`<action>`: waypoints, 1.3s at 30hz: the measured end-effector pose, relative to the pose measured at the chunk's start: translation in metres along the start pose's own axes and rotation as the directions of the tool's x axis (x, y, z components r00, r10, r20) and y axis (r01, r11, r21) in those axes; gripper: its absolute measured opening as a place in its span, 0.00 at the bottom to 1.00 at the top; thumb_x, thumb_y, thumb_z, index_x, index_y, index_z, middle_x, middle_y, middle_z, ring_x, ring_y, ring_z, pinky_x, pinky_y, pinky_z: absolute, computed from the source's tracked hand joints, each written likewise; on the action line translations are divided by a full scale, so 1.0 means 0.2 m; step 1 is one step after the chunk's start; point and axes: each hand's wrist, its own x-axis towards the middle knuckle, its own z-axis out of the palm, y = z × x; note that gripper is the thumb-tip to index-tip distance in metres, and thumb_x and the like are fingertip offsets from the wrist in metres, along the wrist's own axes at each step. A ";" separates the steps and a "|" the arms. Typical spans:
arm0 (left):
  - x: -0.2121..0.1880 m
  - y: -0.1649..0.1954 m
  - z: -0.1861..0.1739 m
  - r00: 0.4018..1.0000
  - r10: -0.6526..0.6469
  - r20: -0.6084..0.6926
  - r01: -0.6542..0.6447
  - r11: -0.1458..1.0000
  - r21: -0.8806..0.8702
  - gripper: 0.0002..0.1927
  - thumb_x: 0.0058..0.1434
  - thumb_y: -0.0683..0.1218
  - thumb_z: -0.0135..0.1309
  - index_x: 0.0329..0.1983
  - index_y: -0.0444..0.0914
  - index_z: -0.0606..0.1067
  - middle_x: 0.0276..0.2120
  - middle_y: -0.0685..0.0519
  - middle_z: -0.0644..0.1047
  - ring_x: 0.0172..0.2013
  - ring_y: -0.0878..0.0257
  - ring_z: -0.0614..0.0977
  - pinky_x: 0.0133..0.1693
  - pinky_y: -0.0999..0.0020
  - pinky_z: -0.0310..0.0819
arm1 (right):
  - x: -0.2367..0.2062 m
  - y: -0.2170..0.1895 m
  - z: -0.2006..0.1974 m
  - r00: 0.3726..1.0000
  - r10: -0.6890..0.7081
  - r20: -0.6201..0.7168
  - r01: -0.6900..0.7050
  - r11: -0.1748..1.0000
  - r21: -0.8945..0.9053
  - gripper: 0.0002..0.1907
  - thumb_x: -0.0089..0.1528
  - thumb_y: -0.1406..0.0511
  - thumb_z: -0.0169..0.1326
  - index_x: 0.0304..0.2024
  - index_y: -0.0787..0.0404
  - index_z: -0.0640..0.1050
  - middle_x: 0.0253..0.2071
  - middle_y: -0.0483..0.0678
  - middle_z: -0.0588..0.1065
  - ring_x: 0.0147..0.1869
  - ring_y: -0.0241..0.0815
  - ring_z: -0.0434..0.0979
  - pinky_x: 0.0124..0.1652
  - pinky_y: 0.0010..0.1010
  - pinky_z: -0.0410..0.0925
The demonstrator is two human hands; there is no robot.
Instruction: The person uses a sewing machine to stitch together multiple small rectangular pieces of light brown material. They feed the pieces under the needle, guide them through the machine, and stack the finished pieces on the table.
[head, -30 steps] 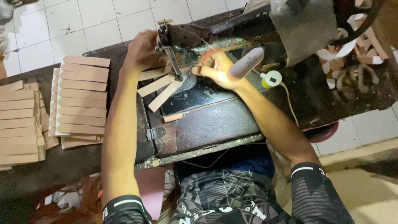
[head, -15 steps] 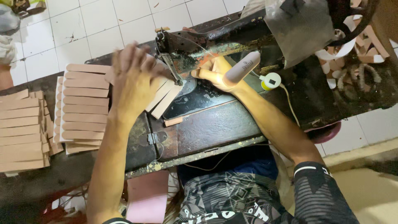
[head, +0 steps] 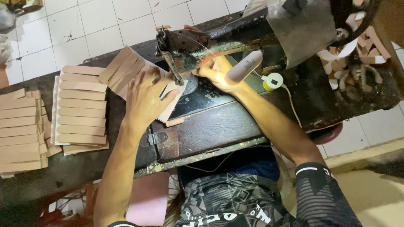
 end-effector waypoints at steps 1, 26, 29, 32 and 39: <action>0.00 0.00 0.00 1.000 0.002 -0.021 -0.002 1.000 0.011 0.23 0.61 0.58 0.62 0.59 0.51 0.79 0.54 0.47 0.74 0.56 0.47 0.73 0.54 0.45 0.67 | 0.00 0.00 0.00 1.000 0.021 -0.007 -0.021 1.000 -0.013 0.07 0.59 0.65 0.58 0.26 0.59 0.77 0.22 0.33 0.67 0.27 0.26 0.60 0.29 0.26 0.53; 0.07 -0.44 -0.09 0.921 -0.389 0.010 0.389 0.920 -0.057 0.47 0.55 0.70 0.62 0.61 0.27 0.69 0.52 0.37 0.78 0.53 0.47 0.79 0.56 0.52 0.74 | 0.03 -0.03 0.00 1.000 -0.014 0.007 0.013 0.983 0.185 0.03 0.56 0.71 0.51 0.29 0.60 0.76 0.30 0.37 0.73 0.36 0.27 0.69 0.40 0.24 0.64; 0.05 -0.47 -0.20 0.927 -0.358 0.116 0.366 0.785 -0.501 0.41 0.61 0.66 0.62 0.60 0.28 0.70 0.47 0.43 0.81 0.48 0.54 0.83 0.52 0.63 0.78 | 0.03 0.02 -0.01 1.000 -0.031 0.001 0.030 0.989 0.142 0.07 0.58 0.72 0.51 0.24 0.60 0.71 0.27 0.38 0.68 0.32 0.28 0.63 0.37 0.25 0.61; 0.04 -0.50 -0.27 0.868 -0.362 0.341 0.487 0.755 -0.439 0.36 0.66 0.65 0.60 0.57 0.28 0.75 0.42 0.45 0.82 0.44 0.55 0.83 0.46 0.62 0.76 | 0.03 0.08 -0.04 0.997 -0.060 0.042 0.054 0.991 0.126 0.18 0.63 0.71 0.53 0.20 0.58 0.63 0.21 0.38 0.60 0.28 0.29 0.56 0.34 0.28 0.58; -0.08 -0.36 -0.20 0.894 -0.399 -0.205 0.436 0.881 0.184 0.39 0.58 0.53 0.66 0.66 0.25 0.70 0.58 0.36 0.76 0.57 0.45 0.77 0.59 0.46 0.66 | 0.04 0.08 -0.02 0.999 -0.025 -0.035 0.024 0.999 -0.041 0.14 0.57 0.69 0.52 0.17 0.57 0.68 0.17 0.36 0.61 0.22 0.29 0.55 0.25 0.29 0.50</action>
